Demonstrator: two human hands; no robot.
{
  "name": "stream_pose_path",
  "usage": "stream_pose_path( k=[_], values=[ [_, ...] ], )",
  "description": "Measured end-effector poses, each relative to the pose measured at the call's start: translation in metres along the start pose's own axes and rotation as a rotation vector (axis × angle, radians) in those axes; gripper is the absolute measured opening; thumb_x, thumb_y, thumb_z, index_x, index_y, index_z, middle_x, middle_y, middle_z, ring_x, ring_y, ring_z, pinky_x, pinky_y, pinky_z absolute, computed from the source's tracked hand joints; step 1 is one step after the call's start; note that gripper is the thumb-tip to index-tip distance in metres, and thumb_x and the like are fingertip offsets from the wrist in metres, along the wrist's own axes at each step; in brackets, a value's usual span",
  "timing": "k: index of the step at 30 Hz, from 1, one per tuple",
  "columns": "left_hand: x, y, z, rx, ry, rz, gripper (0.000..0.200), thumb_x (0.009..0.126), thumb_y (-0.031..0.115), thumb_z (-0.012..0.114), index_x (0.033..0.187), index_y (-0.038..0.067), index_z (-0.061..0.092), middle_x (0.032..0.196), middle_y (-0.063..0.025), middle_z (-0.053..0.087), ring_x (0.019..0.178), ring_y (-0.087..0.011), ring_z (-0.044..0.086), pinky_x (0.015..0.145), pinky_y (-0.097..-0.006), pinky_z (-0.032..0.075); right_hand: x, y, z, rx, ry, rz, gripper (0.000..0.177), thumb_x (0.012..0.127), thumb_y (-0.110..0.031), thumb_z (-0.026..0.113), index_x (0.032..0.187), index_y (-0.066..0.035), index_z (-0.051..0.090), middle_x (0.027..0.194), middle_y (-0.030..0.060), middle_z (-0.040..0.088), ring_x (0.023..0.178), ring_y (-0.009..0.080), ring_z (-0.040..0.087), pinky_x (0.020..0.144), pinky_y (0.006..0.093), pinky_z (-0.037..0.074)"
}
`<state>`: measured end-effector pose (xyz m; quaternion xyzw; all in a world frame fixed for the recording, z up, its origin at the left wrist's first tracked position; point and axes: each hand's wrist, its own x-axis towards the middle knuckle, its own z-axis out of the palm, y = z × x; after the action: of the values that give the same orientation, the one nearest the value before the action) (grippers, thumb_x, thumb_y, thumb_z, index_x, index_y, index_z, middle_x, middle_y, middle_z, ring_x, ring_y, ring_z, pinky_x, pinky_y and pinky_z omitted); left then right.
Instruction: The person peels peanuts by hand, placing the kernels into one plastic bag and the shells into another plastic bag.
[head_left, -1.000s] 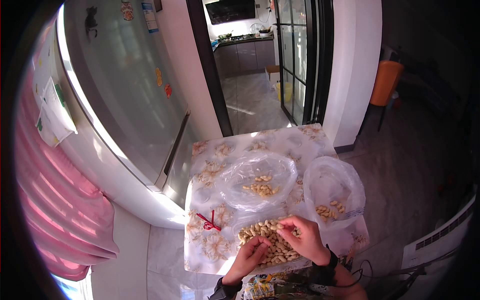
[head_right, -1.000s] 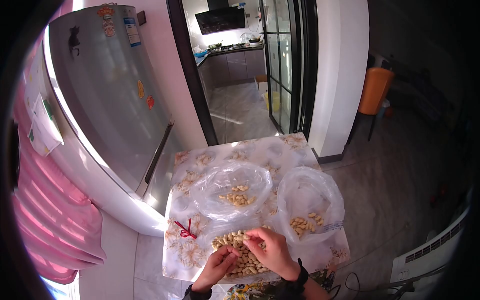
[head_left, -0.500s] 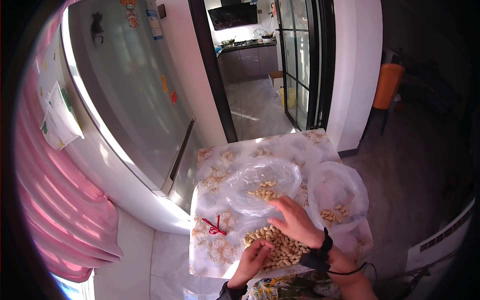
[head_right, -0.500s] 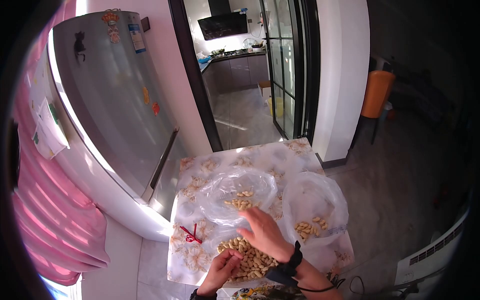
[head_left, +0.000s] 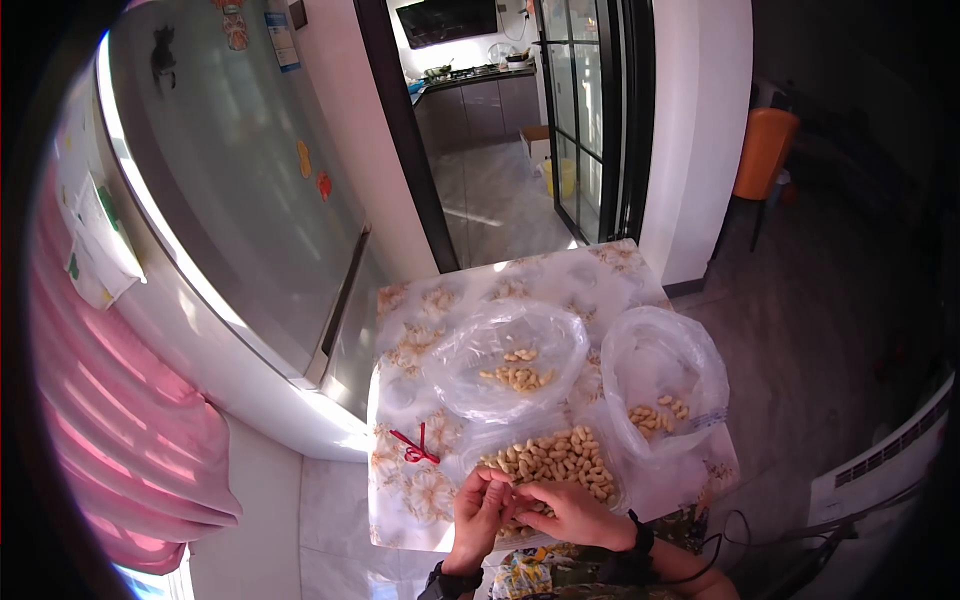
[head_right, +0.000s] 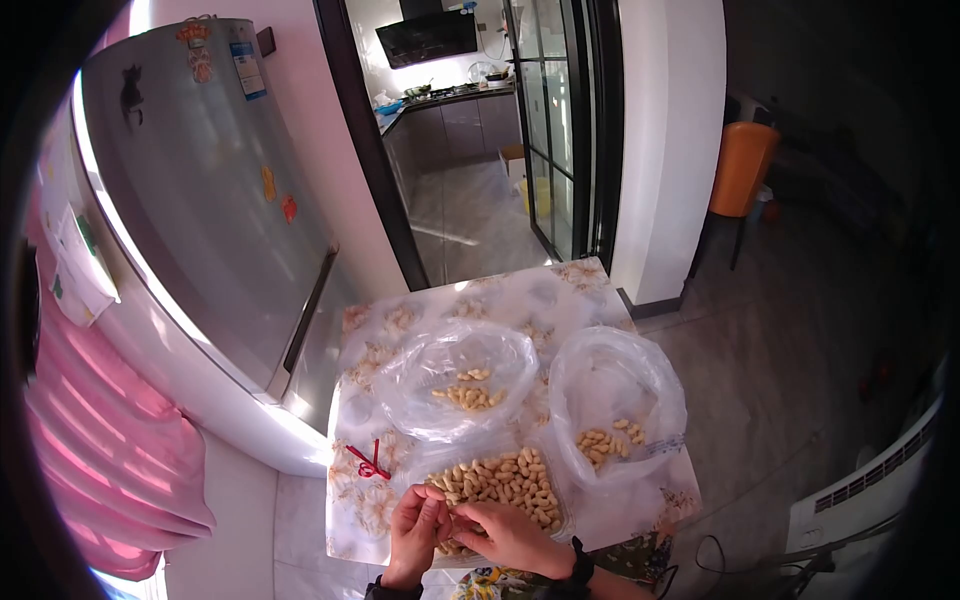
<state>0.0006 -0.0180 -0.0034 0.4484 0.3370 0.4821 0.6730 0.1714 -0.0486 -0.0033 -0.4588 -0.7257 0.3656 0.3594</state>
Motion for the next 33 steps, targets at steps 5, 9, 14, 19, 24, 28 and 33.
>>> stream_pose_path(
  k=[5,9,14,19,24,28,33],
  values=[
    [0.0,-0.002,0.001,0.086,-0.009,0.003,0.013,0.104,0.015,0.049,0.107,0.004,0.055,0.071,0.0018,0.052,0.058,-0.0045,0.044,0.052,-0.0196,0.035,0.0,-0.004,0.001,0.183,0.086,-0.031,0.028,0.087,-0.013,0.071,0.11,-0.003,0.059,0.088,0.0111,0.07,0.082,0.0272,0.07,0.07,0.0357,0.054],
    [0.0,-0.003,0.006,0.021,0.003,-0.019,0.013,0.103,0.015,0.053,0.107,0.004,0.055,0.073,0.0014,0.055,0.058,-0.0044,0.046,0.053,-0.0192,0.037,-0.005,-0.002,0.004,0.2,0.114,0.008,0.028,0.085,-0.008,0.072,0.11,-0.003,0.059,0.09,0.0107,0.07,0.082,0.0245,0.071,0.069,0.0344,0.055],
    [0.0,-0.013,0.005,0.249,-0.01,0.028,0.014,0.099,0.013,0.06,0.107,0.002,0.056,0.08,-0.0002,0.06,0.068,-0.0049,0.053,0.061,-0.0183,0.043,-0.007,0.004,0.0,0.131,0.364,-0.068,0.02,0.082,0.001,0.073,0.099,-0.002,0.065,0.091,0.0083,0.068,0.082,0.018,0.069,0.072,0.0289,0.055],
    [-0.002,-0.002,0.011,0.369,-0.06,-0.075,0.018,0.095,0.011,0.065,0.106,0.0,0.057,0.087,-0.0012,0.065,0.079,-0.0052,0.059,0.07,-0.0201,0.048,-0.005,0.003,-0.004,0.17,0.433,-0.1,0.016,0.082,0.004,0.072,0.096,-0.001,0.066,0.094,0.0092,0.068,0.084,0.0167,0.068,0.07,0.0276,0.055],
    [-0.002,-0.003,0.009,0.423,-0.093,-0.053,0.017,0.095,0.011,0.065,0.106,-0.001,0.058,0.088,-0.0018,0.066,0.079,-0.0054,0.059,0.07,-0.02,0.049,-0.008,0.002,-0.004,0.219,0.43,-0.056,0.014,0.084,0.004,0.071,0.097,0.0,0.067,0.093,0.0094,0.069,0.081,0.0162,0.069,0.068,0.0266,0.055],
    [-0.002,-0.01,0.01,0.299,-0.116,-0.071,0.016,0.096,0.01,0.064,0.106,-0.001,0.059,0.087,-0.002,0.066,0.078,-0.0053,0.059,0.068,-0.0192,0.048,-0.01,0.001,-0.004,0.193,0.456,0.03,0.011,0.087,-0.005,0.071,0.096,-0.002,0.066,0.088,0.008,0.069,0.076,0.0173,0.068,0.066,0.0273,0.055],
    [-0.002,-0.01,0.008,0.393,-0.103,-0.086,0.012,0.097,0.01,0.062,0.102,-0.001,0.059,0.082,-0.0007,0.065,0.074,-0.0038,0.057,0.065,-0.0186,0.048,-0.011,0.001,-0.004,0.248,0.425,0.108,0.011,0.086,-0.005,0.073,0.094,0.001,0.067,0.081,0.0077,0.069,0.074,0.0145,0.07,0.063,0.0247,0.054]
  ],
)
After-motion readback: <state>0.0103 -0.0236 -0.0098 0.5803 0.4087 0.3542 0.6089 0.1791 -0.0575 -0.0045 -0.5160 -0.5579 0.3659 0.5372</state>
